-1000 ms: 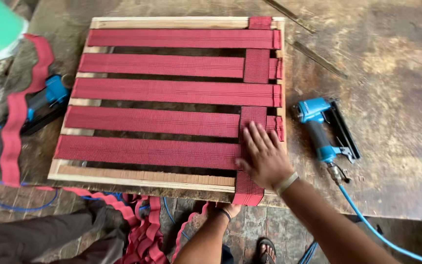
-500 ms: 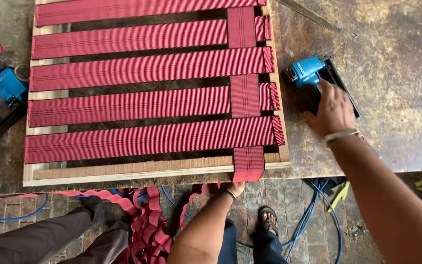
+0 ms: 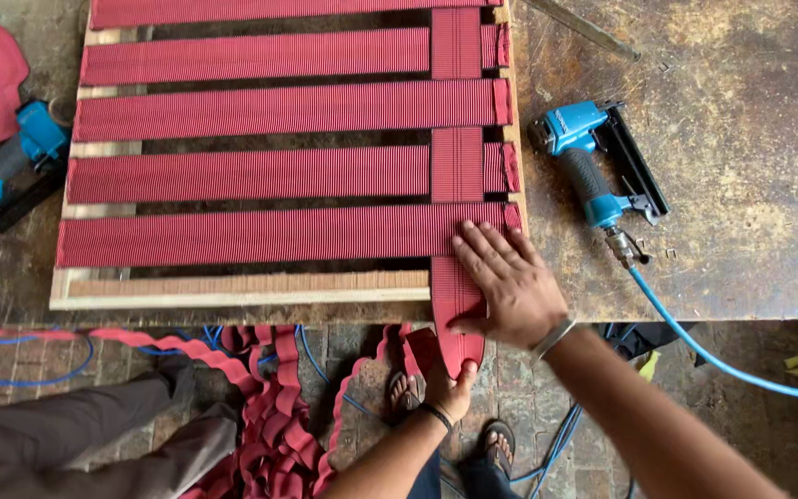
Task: The person weaves red straps across a wooden frame, securing them with a pneumatic staple gun. They repeatedly lay straps, staple them in place, and trim excess material with scissors.
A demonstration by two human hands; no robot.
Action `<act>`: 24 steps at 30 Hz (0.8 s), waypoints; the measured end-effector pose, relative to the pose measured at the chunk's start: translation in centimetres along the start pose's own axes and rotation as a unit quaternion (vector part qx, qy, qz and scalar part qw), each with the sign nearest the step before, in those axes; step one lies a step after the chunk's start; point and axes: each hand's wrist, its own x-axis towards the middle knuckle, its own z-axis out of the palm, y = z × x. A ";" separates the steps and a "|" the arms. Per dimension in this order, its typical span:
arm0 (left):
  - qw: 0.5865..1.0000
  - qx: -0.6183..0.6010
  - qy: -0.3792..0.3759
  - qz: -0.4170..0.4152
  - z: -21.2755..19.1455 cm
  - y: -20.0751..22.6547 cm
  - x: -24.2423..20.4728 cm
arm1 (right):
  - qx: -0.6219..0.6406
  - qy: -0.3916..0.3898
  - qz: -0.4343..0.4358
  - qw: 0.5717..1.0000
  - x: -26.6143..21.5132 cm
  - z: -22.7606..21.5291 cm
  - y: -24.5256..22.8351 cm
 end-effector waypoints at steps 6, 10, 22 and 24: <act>0.938 -0.201 -0.084 -0.271 -0.5 2.1 -1.3 | -0.113 -0.073 0.007 0.991 1.1 -1.7 2.7; 0.936 -0.241 -0.045 -0.253 -0.3 4.6 -2.8 | -0.054 -0.009 0.034 0.998 1.3 -0.4 3.0; 0.807 -0.462 -0.020 -0.368 -4.7 16.1 -5.2 | -0.042 0.030 0.033 0.998 1.1 -1.0 2.3; 0.822 -0.468 -0.024 -0.323 -5.0 17.5 -4.7 | -0.055 0.017 0.042 0.997 1.4 -1.4 2.0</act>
